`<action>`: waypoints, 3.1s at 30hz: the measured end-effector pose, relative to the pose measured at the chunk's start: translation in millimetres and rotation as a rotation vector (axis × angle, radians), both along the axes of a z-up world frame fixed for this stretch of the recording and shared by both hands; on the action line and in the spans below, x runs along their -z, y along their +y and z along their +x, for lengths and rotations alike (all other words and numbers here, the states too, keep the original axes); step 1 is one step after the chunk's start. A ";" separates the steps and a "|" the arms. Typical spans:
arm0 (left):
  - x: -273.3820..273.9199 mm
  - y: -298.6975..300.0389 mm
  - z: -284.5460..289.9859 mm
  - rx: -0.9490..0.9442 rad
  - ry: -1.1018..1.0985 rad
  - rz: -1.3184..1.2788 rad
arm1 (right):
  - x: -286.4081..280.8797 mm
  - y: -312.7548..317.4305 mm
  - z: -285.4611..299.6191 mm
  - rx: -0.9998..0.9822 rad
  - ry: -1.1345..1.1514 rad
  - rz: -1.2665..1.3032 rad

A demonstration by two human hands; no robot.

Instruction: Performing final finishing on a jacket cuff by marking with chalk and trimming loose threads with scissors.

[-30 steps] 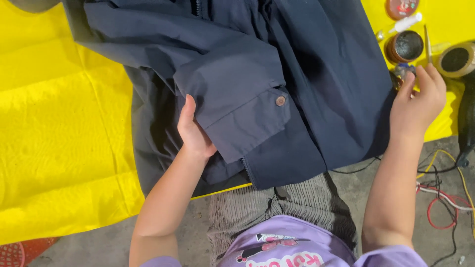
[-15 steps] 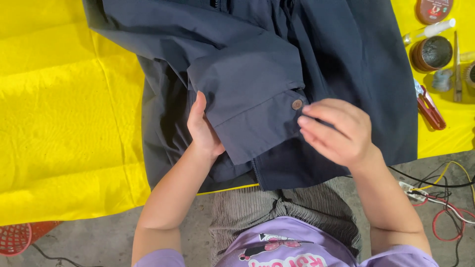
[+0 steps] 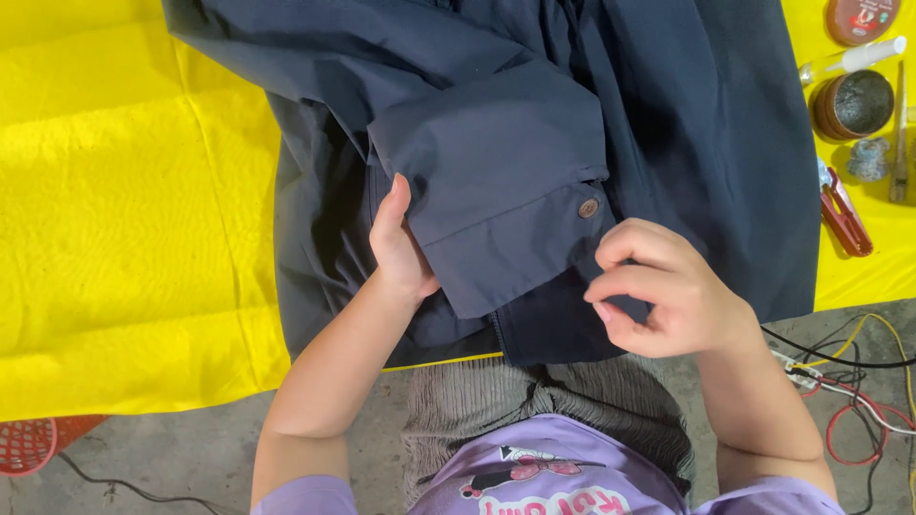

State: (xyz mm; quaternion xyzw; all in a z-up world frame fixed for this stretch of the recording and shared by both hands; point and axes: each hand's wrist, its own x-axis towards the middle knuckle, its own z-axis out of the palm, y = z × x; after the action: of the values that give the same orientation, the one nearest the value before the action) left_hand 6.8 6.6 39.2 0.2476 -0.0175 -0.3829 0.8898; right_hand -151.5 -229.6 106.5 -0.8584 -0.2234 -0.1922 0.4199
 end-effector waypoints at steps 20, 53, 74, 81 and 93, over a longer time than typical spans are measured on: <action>-14.8 -1.0 -4.7 -0.026 0.149 0.094 | -6.0 -12.8 17.8 0.260 -0.313 -0.467; -88.1 54.0 7.3 -0.322 -0.959 0.459 | -18.0 23.3 56.0 0.519 0.126 0.154; -31.2 6.5 7.7 -0.524 -0.981 0.791 | 14.2 7.8 83.2 0.194 0.353 0.747; -11.4 8.8 14.2 -0.308 -0.607 0.319 | 46.8 -11.4 69.7 0.199 0.311 0.657; -37.5 35.7 17.5 0.312 -0.543 0.040 | 40.0 -12.9 59.0 0.256 0.287 0.662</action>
State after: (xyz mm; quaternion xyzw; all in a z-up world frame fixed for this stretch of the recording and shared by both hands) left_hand 24.3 42.3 76.7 0.3525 -0.2848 -0.4350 0.7781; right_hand -92.5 -242.5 66.5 -0.7155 0.0209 -0.1824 0.6740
